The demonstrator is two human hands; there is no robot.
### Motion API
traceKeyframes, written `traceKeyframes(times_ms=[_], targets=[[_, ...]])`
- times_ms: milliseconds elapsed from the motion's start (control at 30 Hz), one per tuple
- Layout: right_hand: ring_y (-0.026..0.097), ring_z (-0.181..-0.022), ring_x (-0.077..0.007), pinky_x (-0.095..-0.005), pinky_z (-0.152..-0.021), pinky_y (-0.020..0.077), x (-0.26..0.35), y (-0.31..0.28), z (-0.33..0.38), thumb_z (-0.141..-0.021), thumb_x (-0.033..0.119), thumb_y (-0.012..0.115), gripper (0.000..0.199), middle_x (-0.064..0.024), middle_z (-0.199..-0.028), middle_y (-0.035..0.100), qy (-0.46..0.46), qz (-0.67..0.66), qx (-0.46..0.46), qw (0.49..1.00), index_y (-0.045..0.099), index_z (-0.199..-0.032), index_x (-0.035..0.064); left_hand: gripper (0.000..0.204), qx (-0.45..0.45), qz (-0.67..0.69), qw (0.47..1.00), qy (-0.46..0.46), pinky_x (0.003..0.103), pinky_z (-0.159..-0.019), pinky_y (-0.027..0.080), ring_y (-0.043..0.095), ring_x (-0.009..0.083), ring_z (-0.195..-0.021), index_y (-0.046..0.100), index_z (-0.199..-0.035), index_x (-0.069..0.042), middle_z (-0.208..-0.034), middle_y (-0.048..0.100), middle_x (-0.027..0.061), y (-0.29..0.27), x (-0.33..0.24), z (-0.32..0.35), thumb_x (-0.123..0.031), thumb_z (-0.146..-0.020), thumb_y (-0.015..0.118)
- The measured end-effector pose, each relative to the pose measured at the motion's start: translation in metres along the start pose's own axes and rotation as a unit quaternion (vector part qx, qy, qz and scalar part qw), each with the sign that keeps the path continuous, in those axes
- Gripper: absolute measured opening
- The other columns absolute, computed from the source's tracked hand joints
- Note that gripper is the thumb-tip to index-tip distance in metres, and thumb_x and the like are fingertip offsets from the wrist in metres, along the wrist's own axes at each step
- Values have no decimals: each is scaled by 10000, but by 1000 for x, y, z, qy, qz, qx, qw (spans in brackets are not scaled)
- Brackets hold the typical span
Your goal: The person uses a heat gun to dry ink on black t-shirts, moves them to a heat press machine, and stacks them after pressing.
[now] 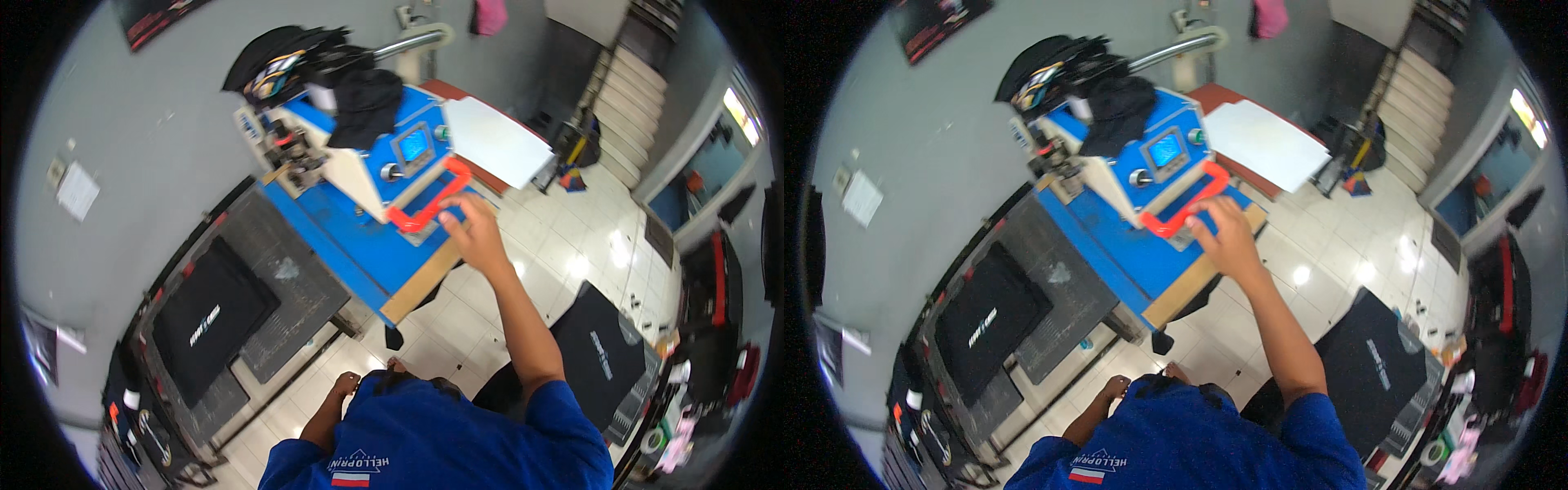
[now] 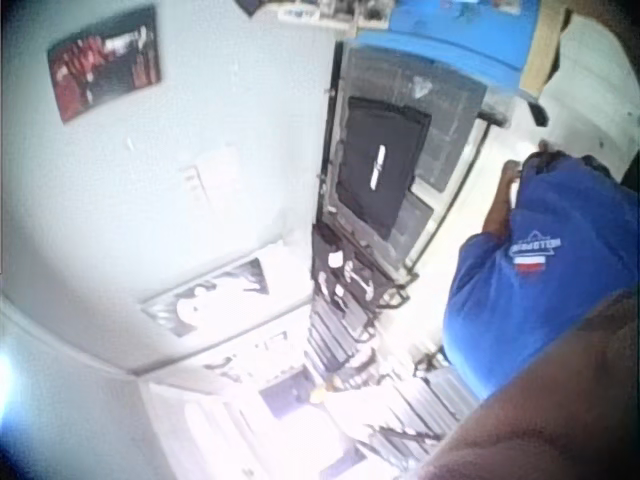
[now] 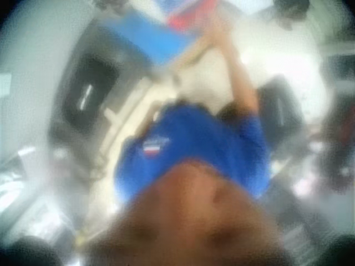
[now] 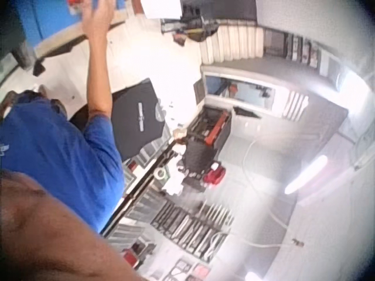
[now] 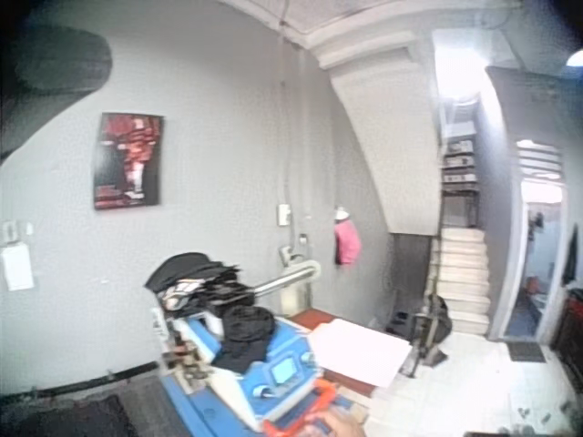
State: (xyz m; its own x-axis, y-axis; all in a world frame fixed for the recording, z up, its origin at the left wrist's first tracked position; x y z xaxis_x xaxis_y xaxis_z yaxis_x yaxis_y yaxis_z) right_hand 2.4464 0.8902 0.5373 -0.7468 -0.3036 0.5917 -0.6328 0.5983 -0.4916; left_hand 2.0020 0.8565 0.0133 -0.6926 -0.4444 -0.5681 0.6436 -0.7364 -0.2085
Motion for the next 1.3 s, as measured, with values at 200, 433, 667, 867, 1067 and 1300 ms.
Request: traceKeyframes(times_ms=[200,433,667,867,1067,1300], targets=[[482,-609,-266,-387,-735,369,-44,55,-27,-881,154,506,258,-64,-643,585,-111,88,-68,988,597,-659,60,477,-154,359,916,94,309,-655,514,613,178,-772,551,-1159,-51,-925,628,91,-56,-26,57,-479,-952,514],[474,-608,-233,-374,-765,366,-40,67,-31,-893,195,367,354,-64,-571,537,-131,41,-159,978,543,-618,56,568,-358,530,756,139,302,-692,472,550,156,-795,534,-1215,-67,-931,572,48,-131,46,129,-560,-938,485],[464,-570,-240,-391,-731,370,-46,63,-31,-872,195,416,321,-60,-558,525,-148,36,-178,972,560,-613,71,629,-398,575,705,118,321,-682,414,509,150,-747,545,-1102,-87,-878,546,22,-140,42,117,-672,-898,437],[453,-573,-228,-376,-754,377,-44,62,-30,-886,225,364,367,-48,-529,512,-148,47,-167,974,551,-614,65,741,-426,595,671,121,320,-606,352,470,171,-618,530,-894,-102,-660,485,12,-139,22,100,-806,-835,308],[454,-564,-220,-377,-752,376,-43,64,-31,-895,218,367,370,-49,-528,513,-134,40,-172,975,556,-619,61,812,-416,592,678,128,313,-576,353,474,172,-613,540,-879,-62,-674,500,29,-140,23,100,-826,-828,268],[460,-571,-228,-387,-755,365,-40,63,-31,-881,156,407,319,-58,-566,528,-116,41,-157,980,561,-619,59,875,-440,530,716,112,323,-587,368,498,189,-636,564,-943,-26,-682,510,50,-143,26,100,-828,-831,231]])
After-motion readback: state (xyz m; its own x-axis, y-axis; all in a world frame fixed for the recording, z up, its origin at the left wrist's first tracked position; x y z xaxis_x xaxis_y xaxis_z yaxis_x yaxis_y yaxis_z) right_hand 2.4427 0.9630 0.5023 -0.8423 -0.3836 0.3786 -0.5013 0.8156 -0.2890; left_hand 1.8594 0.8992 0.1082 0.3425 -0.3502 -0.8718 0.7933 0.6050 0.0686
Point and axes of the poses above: each hand's wrist, its own z-axis away from the middle knuckle, its own y-axis out of the palm, x = y × z, the point moved 4 cm from there along -z, towards the middle knuckle
